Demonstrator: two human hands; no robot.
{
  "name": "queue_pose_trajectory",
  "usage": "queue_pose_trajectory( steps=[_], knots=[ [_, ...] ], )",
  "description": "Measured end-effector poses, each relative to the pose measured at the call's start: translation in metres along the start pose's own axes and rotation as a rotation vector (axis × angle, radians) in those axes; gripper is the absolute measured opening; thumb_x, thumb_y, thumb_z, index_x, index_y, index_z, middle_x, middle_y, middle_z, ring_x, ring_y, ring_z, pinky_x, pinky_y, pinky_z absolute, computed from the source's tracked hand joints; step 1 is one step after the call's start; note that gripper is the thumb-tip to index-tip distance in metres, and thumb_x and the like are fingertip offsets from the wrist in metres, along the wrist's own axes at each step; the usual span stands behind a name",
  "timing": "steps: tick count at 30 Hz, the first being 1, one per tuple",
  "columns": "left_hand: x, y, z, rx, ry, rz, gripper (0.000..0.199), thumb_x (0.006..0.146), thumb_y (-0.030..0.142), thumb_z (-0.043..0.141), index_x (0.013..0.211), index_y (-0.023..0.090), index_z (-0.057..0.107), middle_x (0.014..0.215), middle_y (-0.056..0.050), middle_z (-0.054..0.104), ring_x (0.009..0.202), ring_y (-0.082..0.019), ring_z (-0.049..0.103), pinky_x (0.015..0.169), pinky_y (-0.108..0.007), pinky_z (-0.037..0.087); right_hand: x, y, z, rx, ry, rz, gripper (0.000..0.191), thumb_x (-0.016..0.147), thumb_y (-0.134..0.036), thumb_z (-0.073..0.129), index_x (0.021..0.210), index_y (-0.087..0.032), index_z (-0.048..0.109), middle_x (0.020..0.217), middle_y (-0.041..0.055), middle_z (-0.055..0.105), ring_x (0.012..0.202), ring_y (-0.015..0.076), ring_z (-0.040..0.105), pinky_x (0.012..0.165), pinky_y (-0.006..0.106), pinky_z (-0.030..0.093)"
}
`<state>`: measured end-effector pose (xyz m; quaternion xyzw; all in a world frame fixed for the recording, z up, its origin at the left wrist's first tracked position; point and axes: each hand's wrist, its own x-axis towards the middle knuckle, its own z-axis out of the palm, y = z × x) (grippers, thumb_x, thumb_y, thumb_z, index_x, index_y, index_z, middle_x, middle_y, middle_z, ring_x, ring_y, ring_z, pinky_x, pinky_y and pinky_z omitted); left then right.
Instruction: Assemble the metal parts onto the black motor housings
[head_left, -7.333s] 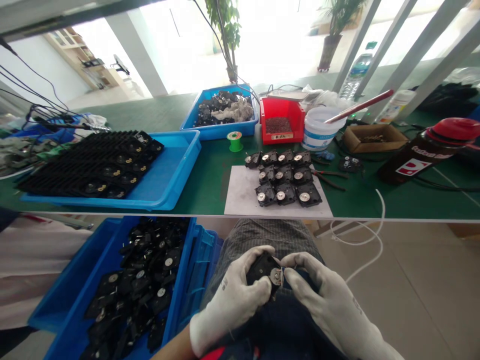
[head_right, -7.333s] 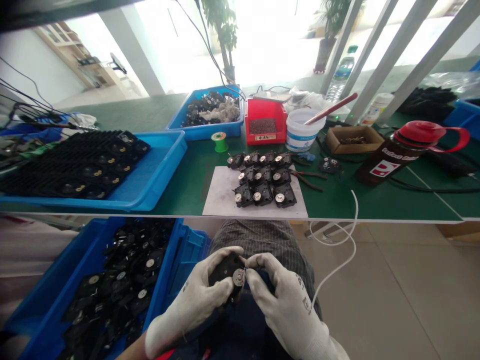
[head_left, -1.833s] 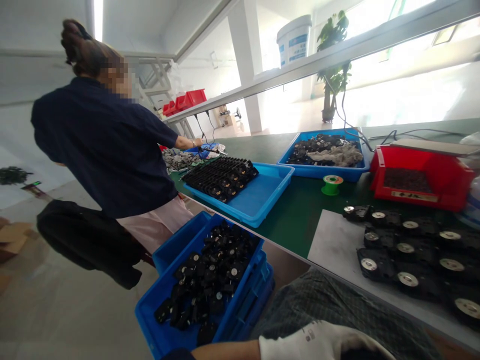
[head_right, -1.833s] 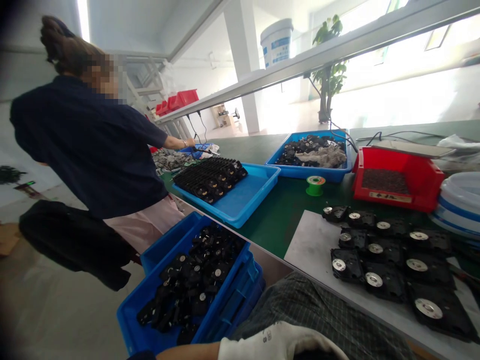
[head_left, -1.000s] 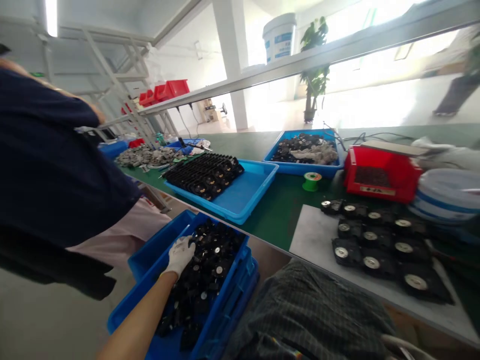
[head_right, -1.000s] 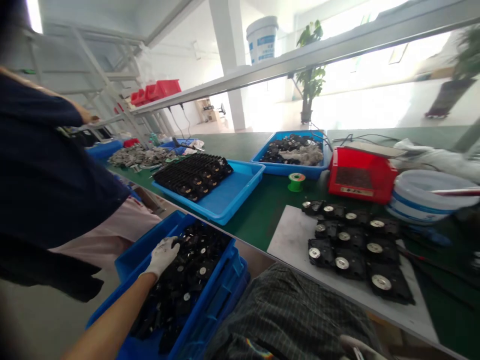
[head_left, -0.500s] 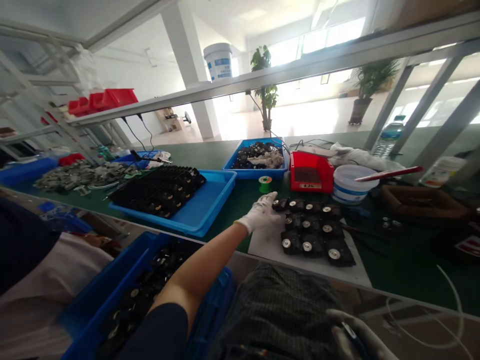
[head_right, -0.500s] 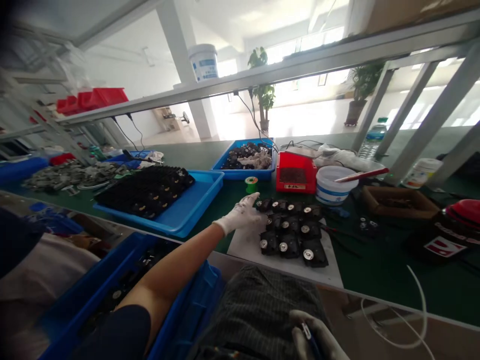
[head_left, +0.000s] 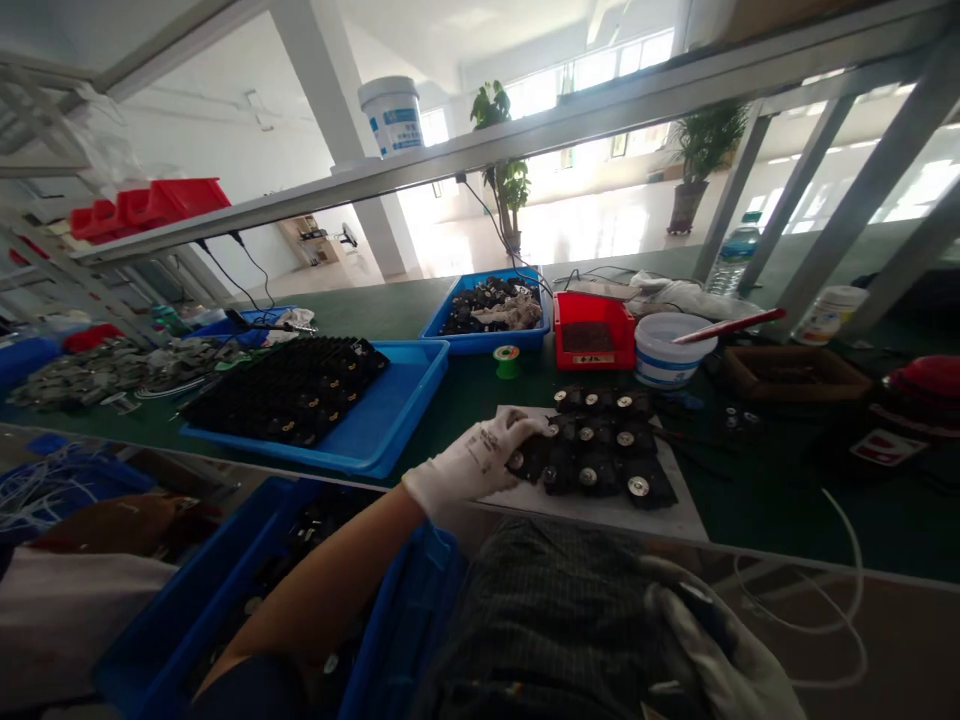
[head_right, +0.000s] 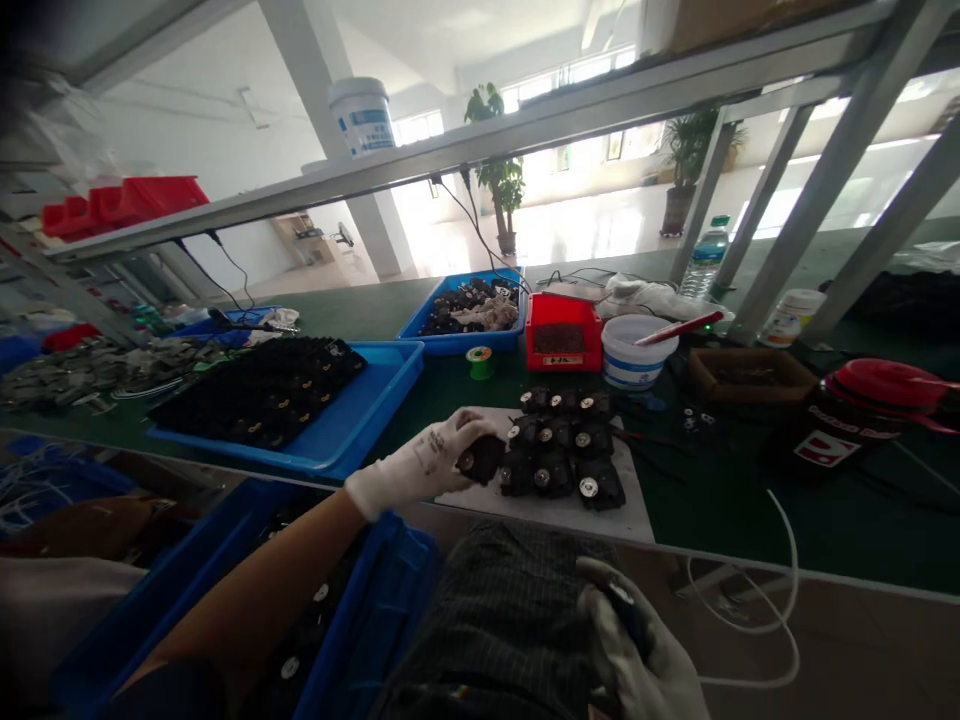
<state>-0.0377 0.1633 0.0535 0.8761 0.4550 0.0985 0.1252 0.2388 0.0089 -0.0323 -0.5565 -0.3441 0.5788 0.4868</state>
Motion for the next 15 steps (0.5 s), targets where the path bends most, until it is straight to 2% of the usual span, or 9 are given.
queue_pose_trajectory(
  steps=[2, 4, 6, 7, 9, 11, 12, 14, 15],
  knots=[
    [-0.037, 0.032, 0.004, -0.051, -0.091, 0.121, 0.066, 0.084, 0.018, 0.074, 0.145, 0.028, 0.049, 0.142, -0.01, 0.054, 0.118, -0.028, 0.065, 0.102, -0.039, 0.056, 0.002, -0.009, 0.015, -0.016, -0.091, 0.022, 0.05, 0.075, -0.055, 0.087, 0.114, -0.025, 0.079, 0.098, 0.0073, 0.079, 0.084, 0.0271, 0.075, 0.076, 0.034, 0.064],
    [-0.066, 0.057, 0.008, -0.114, -0.189, 0.246, 0.063, 0.088, 0.012, 0.065, 0.147, 0.026, 0.047, 0.137, -0.012, 0.058, 0.112, -0.028, 0.067, 0.095, -0.039, 0.058, 0.002, -0.015, 0.033, -0.054, -0.174, 0.032, 0.05, 0.073, -0.058, 0.087, 0.107, -0.023, 0.08, 0.095, 0.008, 0.078, 0.092, 0.0293, 0.074, 0.085, 0.038, 0.061],
    [-0.086, 0.072, 0.014, -0.183, -0.22, 0.265, 0.067, 0.089, 0.004, 0.058, 0.151, 0.027, 0.044, 0.141, -0.014, 0.056, 0.114, -0.029, 0.066, 0.098, -0.043, 0.058, -0.002, -0.016, 0.048, 0.0, -0.318, 0.061, 0.055, 0.071, -0.062, 0.088, 0.106, -0.02, 0.08, 0.096, 0.0094, 0.079, 0.097, 0.0314, 0.073, 0.089, 0.04, 0.059],
    [-0.092, 0.075, 0.018, -0.252, -0.215, 0.237, 0.072, 0.088, 0.003, 0.059, 0.154, 0.028, 0.042, 0.145, -0.014, 0.054, 0.121, -0.03, 0.064, 0.103, -0.045, 0.056, -0.006, -0.015, 0.053, 0.045, -0.349, 0.076, 0.057, 0.071, -0.063, 0.087, 0.107, -0.019, 0.079, 0.098, 0.0099, 0.079, 0.1, 0.0319, 0.073, 0.09, 0.04, 0.059],
    [-0.102, 0.076, 0.03, -0.468, -0.178, 0.116, 0.088, 0.083, 0.01, 0.074, 0.16, 0.028, 0.035, 0.152, -0.015, 0.05, 0.136, -0.033, 0.055, 0.114, -0.049, 0.049, -0.013, -0.011, 0.057, 0.121, -0.334, 0.113, 0.059, 0.073, -0.063, 0.086, 0.111, -0.018, 0.077, 0.102, 0.0106, 0.078, 0.102, 0.032, 0.072, 0.091, 0.041, 0.058],
    [-0.11, 0.077, 0.047, -0.777, -0.151, -0.065, 0.11, 0.071, 0.028, 0.092, 0.162, 0.026, 0.031, 0.157, -0.017, 0.047, 0.145, -0.037, 0.047, 0.121, -0.052, 0.041, -0.019, -0.007, 0.055, 0.145, -0.246, 0.153, 0.059, 0.074, -0.061, 0.086, 0.114, -0.018, 0.075, 0.104, 0.0106, 0.078, 0.1, 0.0317, 0.073, 0.089, 0.041, 0.059],
    [-0.113, 0.078, 0.057, -0.948, -0.14, -0.154, 0.113, 0.067, 0.038, 0.095, 0.161, 0.024, 0.034, 0.157, -0.017, 0.048, 0.145, -0.039, 0.047, 0.121, -0.054, 0.041, -0.021, -0.005, 0.053, 0.141, -0.212, 0.162, 0.058, 0.074, -0.059, 0.087, 0.114, -0.019, 0.075, 0.105, 0.0105, 0.078, 0.1, 0.0317, 0.073, 0.089, 0.041, 0.059],
    [-0.118, 0.085, 0.078, -1.255, -0.085, -0.28, 0.088, 0.077, 0.052, 0.086, 0.151, 0.022, 0.048, 0.149, -0.015, 0.059, 0.139, -0.037, 0.055, 0.117, -0.051, 0.046, -0.023, -0.004, 0.05, 0.102, -0.177, 0.138, 0.055, 0.075, -0.057, 0.087, 0.113, -0.019, 0.075, 0.107, 0.01, 0.078, 0.102, 0.0315, 0.073, 0.093, 0.041, 0.058],
    [-0.12, 0.089, 0.086, -1.323, -0.029, -0.326, 0.073, 0.083, 0.052, 0.08, 0.144, 0.02, 0.055, 0.143, -0.015, 0.064, 0.134, -0.035, 0.059, 0.115, -0.049, 0.048, -0.024, -0.004, 0.049, 0.072, -0.166, 0.109, 0.053, 0.075, -0.056, 0.087, 0.111, -0.019, 0.076, 0.107, 0.0095, 0.078, 0.104, 0.0314, 0.072, 0.095, 0.041, 0.057]
  ],
)
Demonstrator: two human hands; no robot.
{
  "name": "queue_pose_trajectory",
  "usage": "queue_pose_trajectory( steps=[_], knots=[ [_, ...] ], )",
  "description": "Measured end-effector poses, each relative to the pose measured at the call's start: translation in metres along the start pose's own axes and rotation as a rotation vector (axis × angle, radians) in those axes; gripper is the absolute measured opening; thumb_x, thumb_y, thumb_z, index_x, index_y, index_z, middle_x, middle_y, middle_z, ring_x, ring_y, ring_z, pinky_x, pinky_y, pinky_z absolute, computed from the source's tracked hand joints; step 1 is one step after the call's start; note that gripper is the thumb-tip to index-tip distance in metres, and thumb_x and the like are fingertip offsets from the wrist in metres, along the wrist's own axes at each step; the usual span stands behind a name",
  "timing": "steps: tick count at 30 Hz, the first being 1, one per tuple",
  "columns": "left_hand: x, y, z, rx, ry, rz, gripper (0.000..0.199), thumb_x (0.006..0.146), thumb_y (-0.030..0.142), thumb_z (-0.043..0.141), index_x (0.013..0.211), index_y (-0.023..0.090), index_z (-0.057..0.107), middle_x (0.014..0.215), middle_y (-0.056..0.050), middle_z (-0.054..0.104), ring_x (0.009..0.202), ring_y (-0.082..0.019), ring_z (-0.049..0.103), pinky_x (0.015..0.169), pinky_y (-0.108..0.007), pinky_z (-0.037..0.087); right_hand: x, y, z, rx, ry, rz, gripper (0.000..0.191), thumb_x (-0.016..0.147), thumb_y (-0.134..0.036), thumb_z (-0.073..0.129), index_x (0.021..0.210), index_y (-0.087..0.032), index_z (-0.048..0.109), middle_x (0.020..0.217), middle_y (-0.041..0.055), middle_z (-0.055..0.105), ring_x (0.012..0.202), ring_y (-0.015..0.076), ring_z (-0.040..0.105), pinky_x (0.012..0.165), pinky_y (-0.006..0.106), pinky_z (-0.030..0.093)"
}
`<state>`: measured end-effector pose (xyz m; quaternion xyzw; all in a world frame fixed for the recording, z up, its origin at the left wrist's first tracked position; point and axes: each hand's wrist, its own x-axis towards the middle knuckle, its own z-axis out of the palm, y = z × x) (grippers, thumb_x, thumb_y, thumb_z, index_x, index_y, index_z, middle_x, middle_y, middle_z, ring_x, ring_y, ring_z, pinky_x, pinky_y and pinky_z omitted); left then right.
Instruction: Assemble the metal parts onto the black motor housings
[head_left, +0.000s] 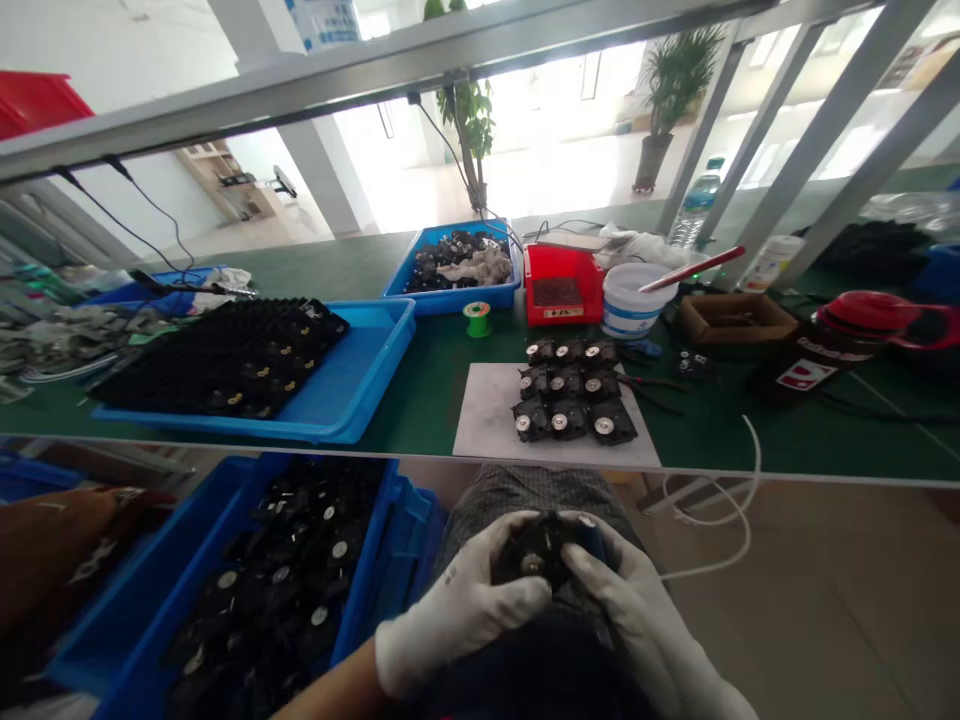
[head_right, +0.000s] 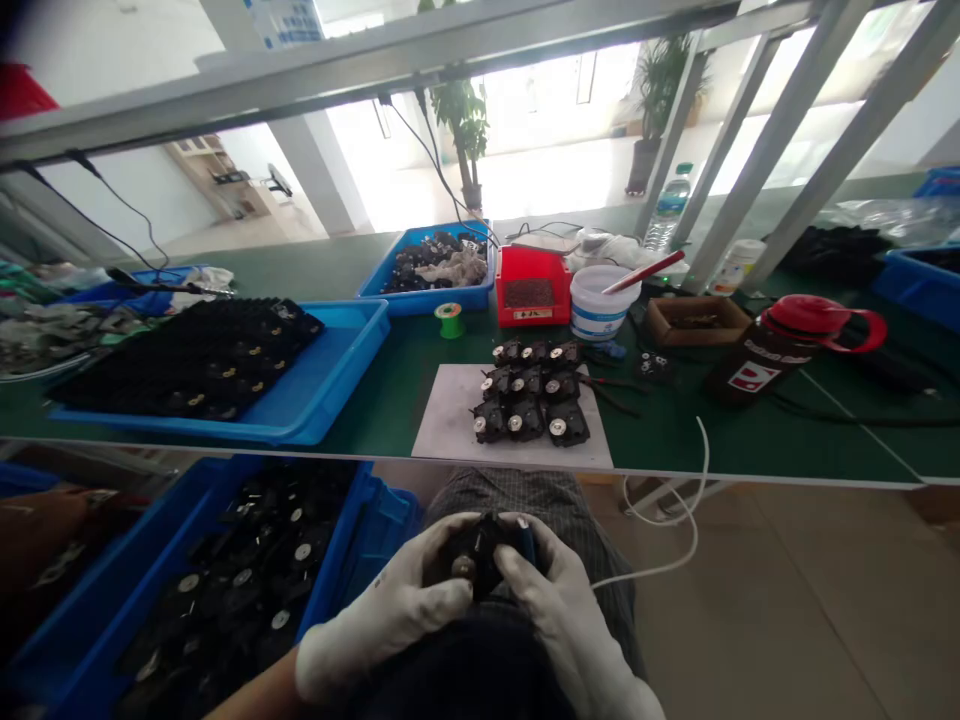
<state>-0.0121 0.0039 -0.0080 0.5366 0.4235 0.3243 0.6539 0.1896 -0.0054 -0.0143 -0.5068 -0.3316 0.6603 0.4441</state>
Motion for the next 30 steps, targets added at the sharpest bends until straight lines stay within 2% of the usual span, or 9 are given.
queue_pose_trajectory(
  steps=[2, 4, 7, 10, 13, 19, 24, 27, 30],
  knots=[
    [-0.002, -0.01, 0.01, -0.029, 0.111, 0.015, 0.055, 0.09, 0.048, 0.072, 0.135, 0.019, 0.063, 0.136, -0.014, 0.069, 0.128, -0.032, 0.063, 0.113, -0.046, 0.049, 0.0, -0.001, 0.0, -0.083, 0.017, -0.048, 0.049, 0.074, -0.053, 0.087, 0.108, -0.019, 0.077, 0.105, 0.0088, 0.079, 0.105, 0.0312, 0.072, 0.097, 0.04, 0.056],
    [-0.004, -0.012, 0.015, 0.042, 0.154, 0.03, 0.049, 0.092, 0.043, 0.071, 0.135, 0.02, 0.065, 0.136, -0.012, 0.069, 0.127, -0.031, 0.063, 0.113, -0.043, 0.048, -0.001, -0.002, 0.002, -0.159, 0.033, -0.072, 0.045, 0.073, -0.051, 0.087, 0.104, -0.019, 0.078, 0.102, 0.0084, 0.079, 0.101, 0.0313, 0.072, 0.094, 0.04, 0.057],
    [-0.008, -0.003, 0.014, 0.188, 0.122, 0.077, 0.047, 0.091, 0.04, 0.07, 0.133, 0.021, 0.067, 0.132, -0.011, 0.07, 0.123, -0.03, 0.064, 0.109, -0.041, 0.049, -0.002, -0.001, 0.004, -0.231, 0.018, -0.098, 0.037, 0.078, -0.049, 0.082, 0.101, -0.02, 0.078, 0.101, 0.0083, 0.08, 0.097, 0.0301, 0.073, 0.091, 0.039, 0.058],
    [-0.011, 0.009, 0.012, 0.307, 0.107, 0.125, 0.043, 0.091, 0.043, 0.068, 0.128, 0.02, 0.07, 0.118, -0.011, 0.072, 0.108, -0.028, 0.067, 0.097, -0.038, 0.053, -0.006, 0.001, 0.003, -0.275, -0.003, -0.155, 0.029, 0.085, -0.046, 0.076, 0.102, -0.021, 0.077, 0.1, 0.0067, 0.079, 0.096, 0.0269, 0.073, 0.088, 0.034, 0.059],
    [-0.013, 0.017, 0.014, 0.331, 0.104, 0.157, 0.04, 0.092, 0.046, 0.067, 0.122, 0.021, 0.072, 0.108, -0.009, 0.071, 0.096, -0.026, 0.067, 0.087, -0.035, 0.053, -0.01, 0.002, 0.001, -0.321, -0.006, -0.223, 0.023, 0.088, -0.043, 0.073, 0.097, -0.022, 0.077, 0.095, 0.0055, 0.076, 0.091, 0.024, 0.072, 0.082, 0.029, 0.059],
    [-0.012, 0.018, 0.019, 0.358, 0.127, 0.175, 0.033, 0.091, 0.039, 0.067, 0.118, 0.021, 0.076, 0.101, -0.008, 0.071, 0.091, -0.024, 0.067, 0.084, -0.034, 0.053, -0.014, 0.007, 0.003, -0.388, 0.062, -0.346, 0.019, 0.09, -0.041, 0.072, 0.091, -0.022, 0.076, 0.086, 0.0044, 0.073, 0.082, 0.0214, 0.069, 0.076, 0.027, 0.056],
    [0.005, -0.007, 0.024, 0.304, 0.256, 0.023, 0.031, 0.087, 0.035, 0.072, 0.113, 0.02, 0.078, 0.111, -0.011, 0.076, 0.108, -0.03, 0.068, 0.1, -0.041, 0.052, 0.006, 0.022, 0.005, -0.298, 0.132, -0.154, 0.039, 0.08, -0.058, 0.078, 0.084, -0.02, 0.073, 0.082, 0.0061, 0.073, 0.081, 0.0255, 0.067, 0.077, 0.034, 0.056],
    [0.014, -0.025, 0.027, 0.133, 0.291, -0.056, 0.036, 0.088, 0.037, 0.073, 0.118, 0.017, 0.075, 0.12, -0.012, 0.077, 0.114, -0.03, 0.07, 0.103, -0.042, 0.054, 0.015, 0.024, -0.001, -0.257, 0.054, -0.08, 0.044, 0.082, -0.063, 0.075, 0.09, -0.019, 0.074, 0.088, 0.0075, 0.076, 0.086, 0.0275, 0.07, 0.081, 0.037, 0.058],
    [0.017, -0.028, 0.027, -0.04, 0.251, -0.068, 0.039, 0.094, 0.043, 0.069, 0.121, 0.016, 0.072, 0.123, -0.012, 0.076, 0.114, -0.029, 0.071, 0.103, -0.041, 0.056, 0.014, 0.017, -0.006, -0.179, -0.046, -0.039, 0.046, 0.083, -0.062, 0.078, 0.101, -0.02, 0.075, 0.098, 0.0082, 0.078, 0.098, 0.0281, 0.072, 0.091, 0.037, 0.057]
  ],
)
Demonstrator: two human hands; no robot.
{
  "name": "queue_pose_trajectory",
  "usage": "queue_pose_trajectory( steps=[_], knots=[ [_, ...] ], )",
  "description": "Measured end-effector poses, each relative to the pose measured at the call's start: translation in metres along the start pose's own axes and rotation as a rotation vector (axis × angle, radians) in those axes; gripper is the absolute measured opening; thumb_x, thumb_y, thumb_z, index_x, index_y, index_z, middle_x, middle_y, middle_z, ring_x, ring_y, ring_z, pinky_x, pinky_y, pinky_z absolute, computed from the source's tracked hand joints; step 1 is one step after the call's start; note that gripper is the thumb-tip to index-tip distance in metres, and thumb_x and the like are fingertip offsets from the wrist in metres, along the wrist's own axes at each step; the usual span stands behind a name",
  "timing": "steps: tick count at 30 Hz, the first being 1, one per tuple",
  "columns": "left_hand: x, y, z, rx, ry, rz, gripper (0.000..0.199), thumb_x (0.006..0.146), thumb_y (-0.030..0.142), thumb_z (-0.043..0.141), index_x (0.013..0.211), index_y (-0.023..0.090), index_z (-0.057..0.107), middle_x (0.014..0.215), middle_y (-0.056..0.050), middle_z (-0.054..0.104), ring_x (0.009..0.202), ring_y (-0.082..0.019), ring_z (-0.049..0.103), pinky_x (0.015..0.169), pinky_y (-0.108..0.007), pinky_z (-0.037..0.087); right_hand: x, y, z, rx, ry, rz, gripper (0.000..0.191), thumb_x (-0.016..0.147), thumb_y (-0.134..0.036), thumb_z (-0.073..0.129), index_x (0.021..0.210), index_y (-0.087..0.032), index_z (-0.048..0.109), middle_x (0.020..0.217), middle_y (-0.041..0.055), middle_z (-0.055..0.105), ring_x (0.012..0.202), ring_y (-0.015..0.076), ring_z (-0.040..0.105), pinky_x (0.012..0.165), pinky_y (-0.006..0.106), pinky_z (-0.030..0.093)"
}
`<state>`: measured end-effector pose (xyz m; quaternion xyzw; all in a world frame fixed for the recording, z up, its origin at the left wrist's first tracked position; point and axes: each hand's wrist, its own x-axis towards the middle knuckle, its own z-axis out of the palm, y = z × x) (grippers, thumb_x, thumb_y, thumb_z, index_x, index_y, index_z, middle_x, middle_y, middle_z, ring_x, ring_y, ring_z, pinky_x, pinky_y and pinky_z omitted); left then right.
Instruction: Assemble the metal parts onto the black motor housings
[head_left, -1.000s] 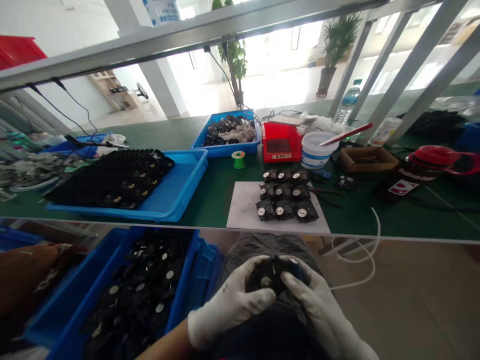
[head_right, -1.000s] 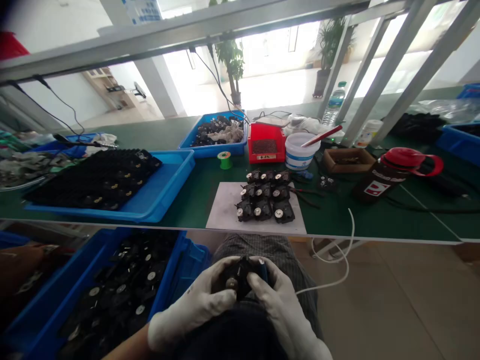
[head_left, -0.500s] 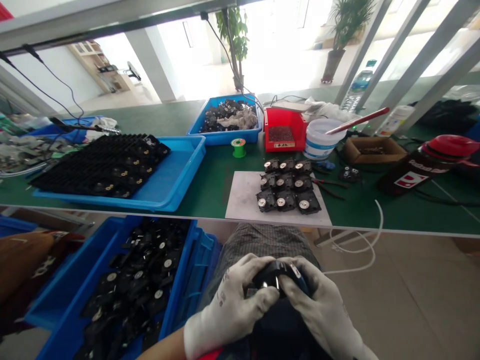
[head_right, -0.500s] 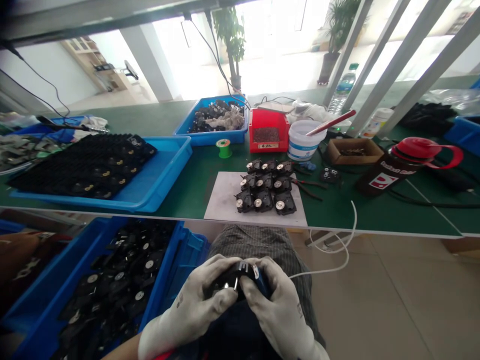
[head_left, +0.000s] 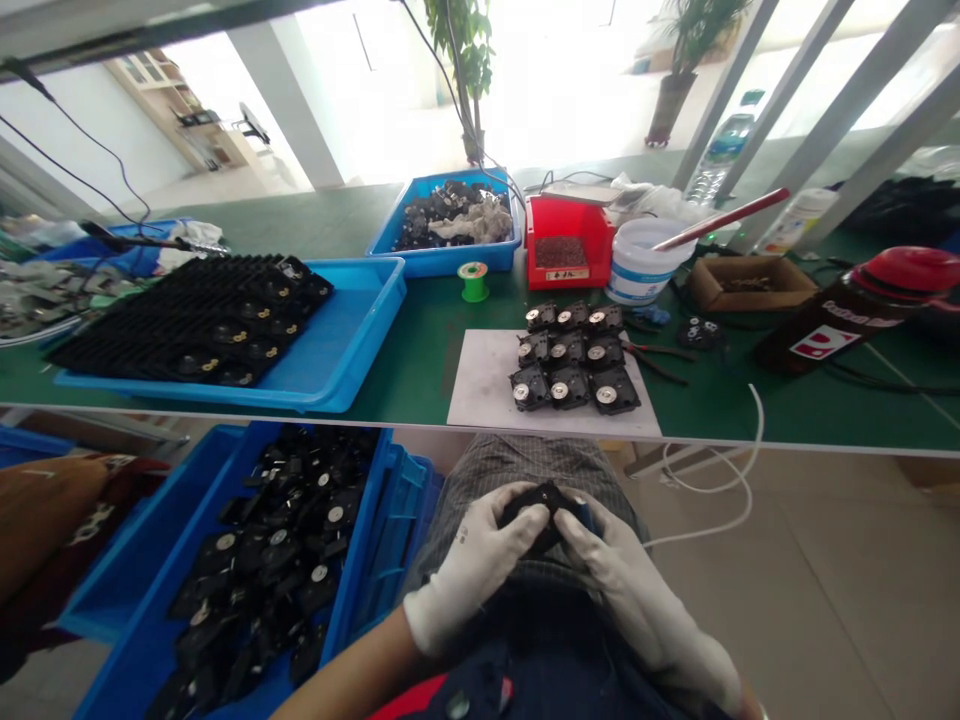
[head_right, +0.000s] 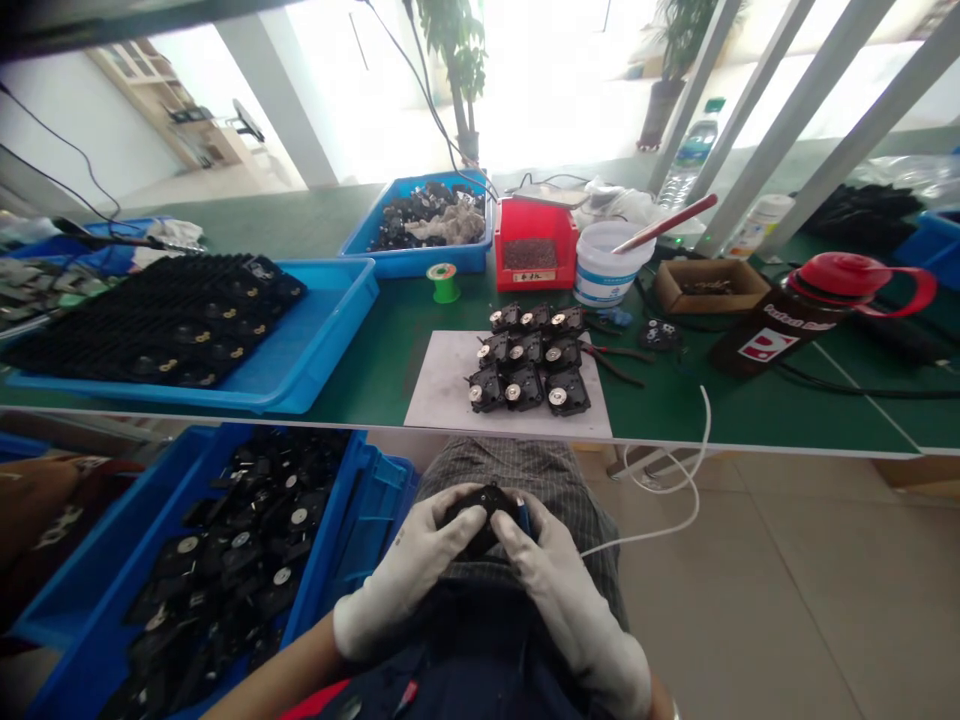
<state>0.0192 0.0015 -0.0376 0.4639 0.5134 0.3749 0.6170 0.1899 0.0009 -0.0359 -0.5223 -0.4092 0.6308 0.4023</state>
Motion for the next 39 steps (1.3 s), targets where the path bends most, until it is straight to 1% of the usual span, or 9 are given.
queue_pose_trajectory(
  steps=[2, 6, 12, 17, 19, 23, 29, 33, 39],
  knots=[
    [-0.001, 0.005, -0.001, -0.097, -0.051, -0.002, 0.039, 0.095, 0.044, 0.069, 0.122, 0.016, 0.071, 0.123, -0.011, 0.076, 0.116, -0.028, 0.07, 0.104, -0.039, 0.055, -0.004, -0.005, -0.002, 0.078, -0.012, 0.048, 0.048, 0.079, -0.061, 0.082, 0.103, -0.02, 0.075, 0.091, 0.0061, 0.076, 0.092, 0.0265, 0.071, 0.089, 0.035, 0.057],
    [-0.005, 0.012, -0.004, -0.154, -0.128, 0.027, 0.044, 0.091, 0.037, 0.076, 0.13, 0.019, 0.066, 0.128, -0.008, 0.073, 0.121, -0.028, 0.067, 0.105, -0.038, 0.053, -0.011, -0.009, -0.003, 0.171, 0.031, 0.153, 0.05, 0.077, -0.061, 0.084, 0.104, -0.02, 0.075, 0.057, -0.0042, 0.058, 0.058, 0.019, 0.06, 0.063, 0.029, 0.053],
    [-0.005, 0.01, -0.007, -0.215, -0.081, -0.01, 0.048, 0.083, 0.035, 0.081, 0.126, 0.017, 0.067, 0.126, -0.011, 0.073, 0.118, -0.03, 0.067, 0.104, -0.04, 0.053, -0.008, -0.01, -0.01, 0.163, 0.062, 0.126, 0.054, 0.071, -0.059, 0.089, 0.102, -0.018, 0.076, 0.074, 0.0008, 0.067, 0.066, 0.0176, 0.061, 0.068, 0.029, 0.054],
    [-0.007, 0.022, -0.011, -0.158, -0.064, -0.059, 0.05, 0.078, 0.024, 0.077, 0.127, 0.02, 0.069, 0.122, -0.007, 0.075, 0.113, -0.027, 0.068, 0.097, -0.035, 0.054, -0.007, -0.01, -0.016, 0.176, 0.154, 0.138, 0.057, 0.077, -0.061, 0.085, 0.113, -0.019, 0.076, 0.061, -0.0049, 0.057, 0.053, 0.0136, 0.053, 0.054, 0.025, 0.047],
    [-0.008, 0.024, -0.011, -0.161, -0.084, -0.067, 0.052, 0.078, 0.02, 0.072, 0.13, 0.02, 0.067, 0.122, -0.007, 0.074, 0.113, -0.026, 0.068, 0.097, -0.034, 0.054, -0.007, -0.01, -0.016, 0.133, 0.152, 0.112, 0.057, 0.077, -0.061, 0.084, 0.115, -0.019, 0.076, 0.074, 0.0007, 0.068, 0.064, 0.0174, 0.062, 0.06, 0.028, 0.052],
    [-0.009, 0.018, -0.009, -0.099, -0.076, -0.012, 0.06, 0.074, 0.016, 0.068, 0.134, 0.021, 0.061, 0.13, -0.007, 0.071, 0.123, -0.027, 0.064, 0.104, -0.036, 0.051, -0.009, -0.012, -0.008, 0.028, -0.035, 0.1, 0.053, 0.075, -0.057, 0.086, 0.11, -0.019, 0.076, 0.105, 0.0092, 0.078, 0.103, 0.0309, 0.071, 0.092, 0.039, 0.056],
    [-0.013, 0.015, -0.004, -0.186, -0.096, 0.002, 0.048, 0.086, 0.03, 0.073, 0.131, 0.02, 0.061, 0.13, -0.01, 0.07, 0.124, -0.029, 0.063, 0.106, -0.039, 0.05, -0.013, -0.011, 0.0, 0.092, -0.06, 0.108, 0.05, 0.081, -0.056, 0.083, 0.112, -0.019, 0.072, 0.101, 0.0078, 0.076, 0.095, 0.0281, 0.071, 0.093, 0.041, 0.056],
    [-0.012, 0.011, 0.001, -0.158, -0.134, 0.042, 0.048, 0.082, 0.02, 0.072, 0.13, 0.022, 0.064, 0.132, -0.007, 0.069, 0.129, -0.026, 0.059, 0.111, -0.035, 0.045, -0.008, -0.001, -0.004, 0.09, -0.032, 0.081, 0.053, 0.08, -0.061, 0.082, 0.112, -0.02, 0.072, 0.106, 0.01, 0.077, 0.098, 0.0298, 0.073, 0.09, 0.041, 0.059],
    [-0.011, 0.014, 0.0, -0.167, -0.033, -0.116, 0.049, 0.082, 0.031, 0.072, 0.128, 0.018, 0.066, 0.124, -0.009, 0.071, 0.113, -0.027, 0.065, 0.092, -0.033, 0.054, -0.004, 0.009, -0.024, -0.286, 0.148, -0.217, 0.058, 0.101, -0.07, 0.044, 0.098, -0.021, 0.076, 0.1, 0.0118, 0.079, 0.096, 0.0285, 0.075, 0.087, 0.038, 0.062]
  ],
)
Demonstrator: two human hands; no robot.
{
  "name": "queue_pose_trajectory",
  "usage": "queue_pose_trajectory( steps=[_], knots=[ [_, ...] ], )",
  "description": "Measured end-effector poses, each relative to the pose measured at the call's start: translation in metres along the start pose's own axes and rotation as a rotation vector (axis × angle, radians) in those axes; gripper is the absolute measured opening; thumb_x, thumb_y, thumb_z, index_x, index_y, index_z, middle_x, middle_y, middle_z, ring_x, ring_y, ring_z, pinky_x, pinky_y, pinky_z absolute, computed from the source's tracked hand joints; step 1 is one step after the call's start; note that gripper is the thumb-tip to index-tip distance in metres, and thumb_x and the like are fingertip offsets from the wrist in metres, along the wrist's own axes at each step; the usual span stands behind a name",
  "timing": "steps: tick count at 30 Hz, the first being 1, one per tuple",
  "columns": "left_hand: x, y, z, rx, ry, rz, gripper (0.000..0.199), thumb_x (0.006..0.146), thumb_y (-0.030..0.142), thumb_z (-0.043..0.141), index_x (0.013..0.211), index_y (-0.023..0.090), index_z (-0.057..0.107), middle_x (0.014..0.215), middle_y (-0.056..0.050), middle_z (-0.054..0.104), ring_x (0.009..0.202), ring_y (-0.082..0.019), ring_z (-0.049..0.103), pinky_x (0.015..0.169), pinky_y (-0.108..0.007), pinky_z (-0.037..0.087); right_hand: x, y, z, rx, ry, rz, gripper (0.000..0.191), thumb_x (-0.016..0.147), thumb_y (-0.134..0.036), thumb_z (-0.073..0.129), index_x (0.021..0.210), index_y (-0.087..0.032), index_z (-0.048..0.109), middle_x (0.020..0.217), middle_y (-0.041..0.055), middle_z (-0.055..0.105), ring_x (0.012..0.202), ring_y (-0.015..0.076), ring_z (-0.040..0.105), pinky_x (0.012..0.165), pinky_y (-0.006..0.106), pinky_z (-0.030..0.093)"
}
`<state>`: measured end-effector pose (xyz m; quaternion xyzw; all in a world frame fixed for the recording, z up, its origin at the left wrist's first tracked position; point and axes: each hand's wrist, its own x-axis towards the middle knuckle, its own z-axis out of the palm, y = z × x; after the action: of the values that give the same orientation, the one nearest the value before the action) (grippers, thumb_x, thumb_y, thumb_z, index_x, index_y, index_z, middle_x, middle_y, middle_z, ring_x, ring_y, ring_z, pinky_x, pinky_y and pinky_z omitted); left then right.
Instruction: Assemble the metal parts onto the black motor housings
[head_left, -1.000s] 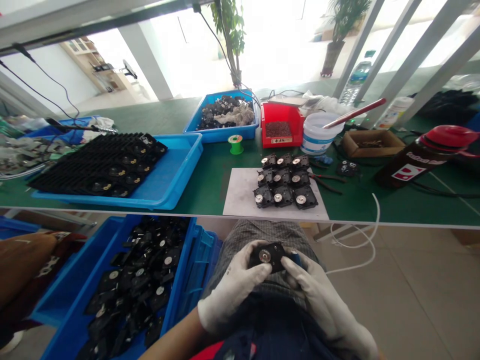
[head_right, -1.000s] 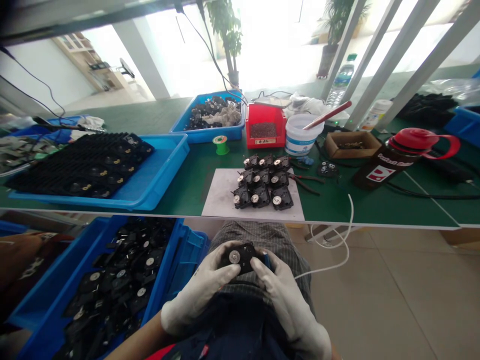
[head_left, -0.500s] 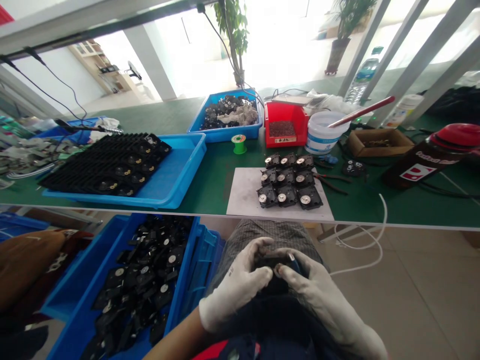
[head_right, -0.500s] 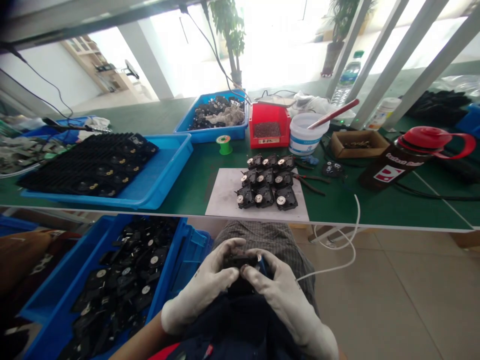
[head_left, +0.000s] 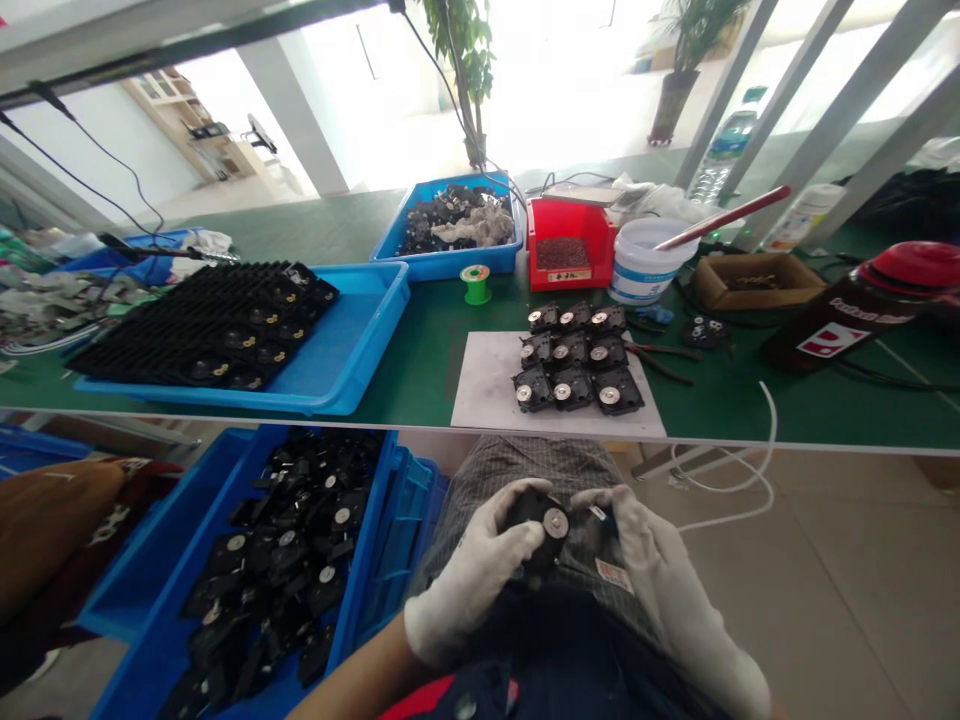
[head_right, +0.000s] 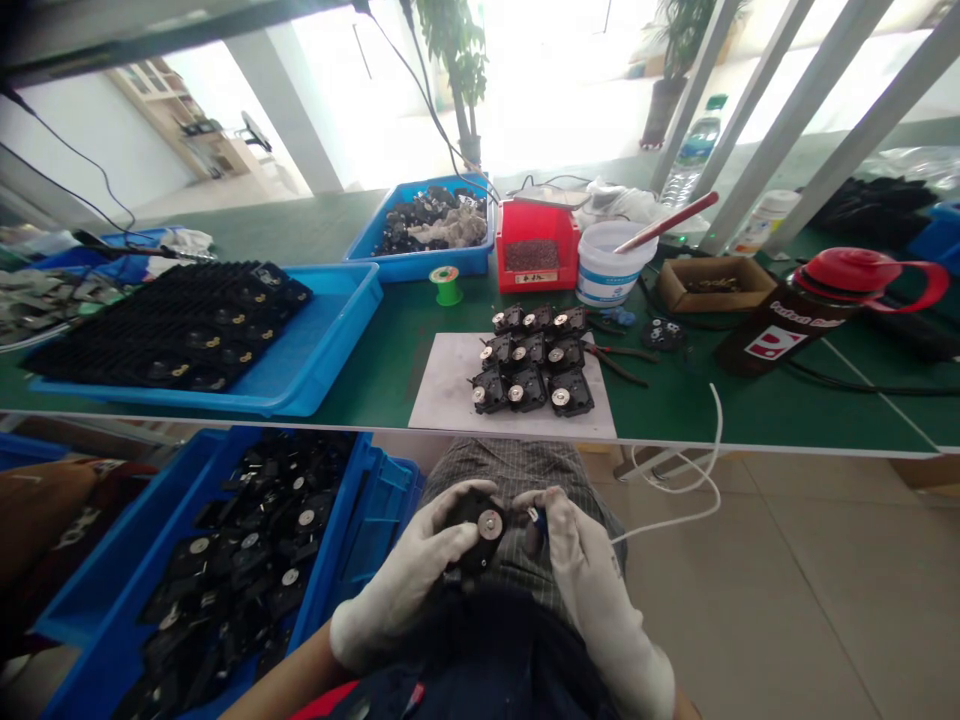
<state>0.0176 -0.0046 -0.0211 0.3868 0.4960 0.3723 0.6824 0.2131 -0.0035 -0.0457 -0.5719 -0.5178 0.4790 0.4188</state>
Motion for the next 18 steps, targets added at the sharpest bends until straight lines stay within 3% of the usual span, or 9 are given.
queue_pose_trajectory(
  steps=[3, 5, 10, 18],
  knots=[
    [-0.003, 0.005, -0.003, 0.093, 0.002, 0.04, 0.051, 0.079, 0.03, 0.073, 0.128, 0.017, 0.069, 0.125, -0.009, 0.072, 0.12, -0.029, 0.063, 0.1, -0.034, 0.051, -0.005, -0.008, -0.006, -0.094, 0.026, -0.072, 0.038, 0.102, -0.053, 0.051, 0.104, -0.023, 0.075, 0.099, 0.008, 0.08, 0.091, 0.0241, 0.075, 0.081, 0.032, 0.061],
    [-0.004, 0.006, -0.004, 0.115, -0.026, 0.063, 0.054, 0.078, 0.032, 0.073, 0.13, 0.017, 0.068, 0.125, -0.009, 0.073, 0.119, -0.03, 0.064, 0.102, -0.037, 0.051, -0.01, -0.018, -0.007, -0.217, 0.036, -0.201, 0.023, 0.1, -0.039, 0.057, 0.109, -0.024, 0.073, 0.094, 0.0044, 0.08, 0.083, 0.0208, 0.076, 0.076, 0.028, 0.059],
    [-0.006, 0.009, -0.002, 0.145, -0.076, 0.114, 0.056, 0.077, 0.033, 0.071, 0.13, 0.014, 0.068, 0.128, -0.012, 0.073, 0.121, -0.033, 0.065, 0.106, -0.042, 0.05, -0.012, -0.038, 0.0, -0.524, 0.148, -0.6, 0.019, 0.101, -0.02, 0.052, 0.108, -0.022, 0.07, 0.089, 0.0026, 0.081, 0.076, 0.0177, 0.078, 0.075, 0.026, 0.059],
    [-0.009, 0.014, -0.001, 0.223, -0.081, 0.13, 0.054, 0.078, 0.034, 0.068, 0.128, 0.013, 0.069, 0.132, -0.013, 0.072, 0.124, -0.034, 0.065, 0.11, -0.044, 0.048, -0.008, -0.043, 0.001, -0.595, 0.194, -0.653, 0.018, 0.1, -0.021, 0.053, 0.108, -0.021, 0.07, 0.087, 0.0036, 0.081, 0.072, 0.0187, 0.078, 0.073, 0.028, 0.06]
  ],
)
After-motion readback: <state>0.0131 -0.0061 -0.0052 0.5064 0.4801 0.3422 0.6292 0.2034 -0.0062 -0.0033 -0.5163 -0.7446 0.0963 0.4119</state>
